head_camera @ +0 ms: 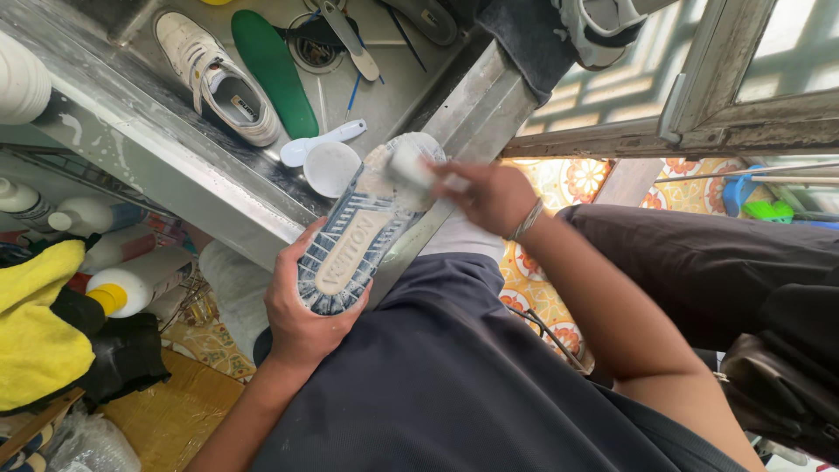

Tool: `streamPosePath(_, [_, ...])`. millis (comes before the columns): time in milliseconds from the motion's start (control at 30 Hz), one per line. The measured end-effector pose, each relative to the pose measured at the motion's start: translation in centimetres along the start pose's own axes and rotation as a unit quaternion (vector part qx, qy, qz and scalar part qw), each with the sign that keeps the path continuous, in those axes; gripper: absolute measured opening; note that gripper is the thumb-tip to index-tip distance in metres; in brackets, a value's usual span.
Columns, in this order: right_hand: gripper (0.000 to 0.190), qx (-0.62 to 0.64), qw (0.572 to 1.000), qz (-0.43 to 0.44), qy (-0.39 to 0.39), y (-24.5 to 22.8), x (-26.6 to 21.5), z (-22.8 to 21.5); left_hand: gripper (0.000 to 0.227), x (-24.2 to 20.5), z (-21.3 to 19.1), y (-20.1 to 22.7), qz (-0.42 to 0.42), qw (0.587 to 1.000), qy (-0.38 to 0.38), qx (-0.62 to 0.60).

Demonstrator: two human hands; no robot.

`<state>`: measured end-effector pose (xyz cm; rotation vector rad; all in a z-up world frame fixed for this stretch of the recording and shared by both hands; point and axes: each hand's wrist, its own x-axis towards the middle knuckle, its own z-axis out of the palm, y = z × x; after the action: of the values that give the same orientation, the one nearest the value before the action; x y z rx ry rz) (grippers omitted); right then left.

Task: The person scrubs a white shoe insole with a brush and soapy water, then rinses it under a tap. They proceed to rinse the shoe itself and scrub the sole and upper parts with a brush, focusing on the treads and fabric. The person repeats the scrubbing process on different sections of the shoe.

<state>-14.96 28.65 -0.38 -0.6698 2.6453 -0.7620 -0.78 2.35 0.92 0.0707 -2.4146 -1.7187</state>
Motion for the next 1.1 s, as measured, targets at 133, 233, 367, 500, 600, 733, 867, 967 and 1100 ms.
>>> streamPosePath(133, [0.036, -0.076, 0.996, 0.041, 0.024, 1.4, 0.6, -1.3, 0.076, 0.0, 0.0, 0.1, 0.0, 1.0, 0.001, 0.005])
streamPosePath(233, [0.044, 0.006, 0.998, -0.054, 0.032, -0.7, -1.8, 0.8, 0.076, 0.1, 0.0, 0.1, 0.004, 1.0, 0.003, 0.001])
streamPosePath(367, [0.038, -0.021, 0.999, 0.012, 0.042, 1.3, -1.1, -0.5, 0.075, 0.1, 0.1, 0.2, 0.002, 1.0, -0.003, 0.005])
streamPosePath(500, [0.045, -0.035, 0.998, -0.008, 0.056, 0.0, -2.1, 0.6, 0.074, 0.2, 0.1, 0.2, 0.009, 1.0, 0.003, 0.0])
streamPosePath(600, [0.043, 0.019, 0.991, -0.122, 0.045, -1.2, -4.3, 1.5, 0.075, 0.0, 0.1, 0.3, 0.008, 1.0, 0.004, 0.021])
streamPosePath(733, [0.04, -0.024, 0.998, 0.039, 0.048, 1.4, -1.3, 0.3, 0.076, 0.0, 0.1, 0.0, 0.0, 1.0, 0.0, 0.001])
streamPosePath(867, [0.046, -0.025, 0.995, -0.076, 0.055, -2.4, -2.7, 1.0, 0.075, -0.1, 0.3, -0.3, -0.001, 1.0, 0.012, -0.013])
streamPosePath(967, [0.044, -0.003, 0.995, -0.063, 0.075, -2.4, -2.7, 1.1, 0.075, -0.4, 0.3, -0.7, 0.001, 1.0, 0.018, -0.018])
streamPosePath(1100, [0.044, -0.167, 0.97, 0.015, 0.173, 1.5, -1.4, 0.2, 0.075, -0.9, 0.4, -1.6, 0.048, 0.996, 0.043, -0.055])
